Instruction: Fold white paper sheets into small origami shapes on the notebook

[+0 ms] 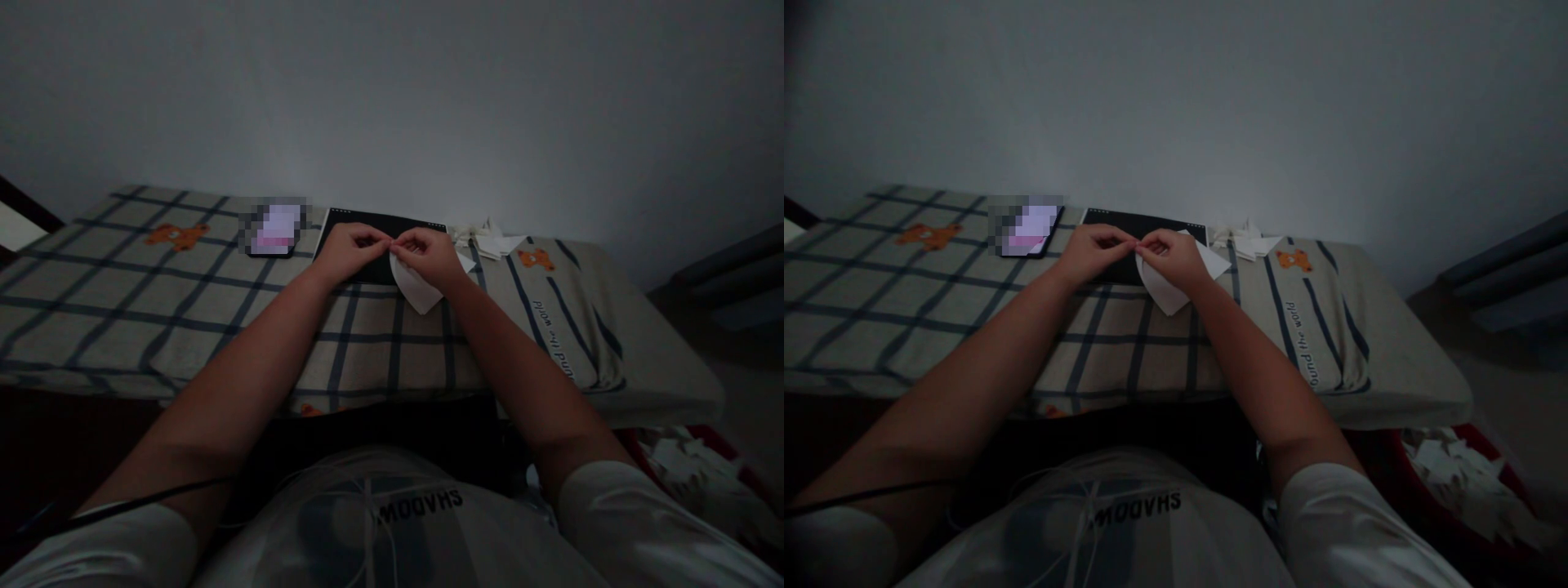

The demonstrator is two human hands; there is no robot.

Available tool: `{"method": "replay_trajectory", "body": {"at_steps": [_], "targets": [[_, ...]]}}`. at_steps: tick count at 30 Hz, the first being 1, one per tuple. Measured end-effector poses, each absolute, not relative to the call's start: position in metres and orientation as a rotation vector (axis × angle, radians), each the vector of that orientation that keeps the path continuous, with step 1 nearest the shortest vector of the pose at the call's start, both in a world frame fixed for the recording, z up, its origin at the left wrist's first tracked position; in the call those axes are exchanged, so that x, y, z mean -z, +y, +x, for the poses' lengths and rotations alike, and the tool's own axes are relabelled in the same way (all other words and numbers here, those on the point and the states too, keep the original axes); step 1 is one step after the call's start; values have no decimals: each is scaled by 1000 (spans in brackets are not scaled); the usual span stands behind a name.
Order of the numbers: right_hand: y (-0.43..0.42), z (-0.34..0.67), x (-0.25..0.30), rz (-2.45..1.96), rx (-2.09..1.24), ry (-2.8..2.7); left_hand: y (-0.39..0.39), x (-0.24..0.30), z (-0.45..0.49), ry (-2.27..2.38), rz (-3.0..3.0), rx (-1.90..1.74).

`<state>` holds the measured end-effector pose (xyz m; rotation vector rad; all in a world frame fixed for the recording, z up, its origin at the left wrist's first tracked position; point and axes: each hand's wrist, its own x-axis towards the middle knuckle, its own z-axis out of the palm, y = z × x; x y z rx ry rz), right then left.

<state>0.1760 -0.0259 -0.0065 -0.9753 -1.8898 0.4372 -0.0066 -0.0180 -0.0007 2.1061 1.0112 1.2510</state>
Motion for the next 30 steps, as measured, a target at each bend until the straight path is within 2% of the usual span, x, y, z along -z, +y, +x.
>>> {"method": "replay_trajectory", "body": {"at_steps": [6,19,30], "targets": [[-27,174,7,-988,-418,-1891,-16,4,-6,1076,2205,-1286],[-34,171,0,-1039,-93,-2126,-19,3,-4,1074,2668,-1204],[-32,169,3,-1066,-332,-1955,-24,-2,-5,1131,2493,-1172]]}}
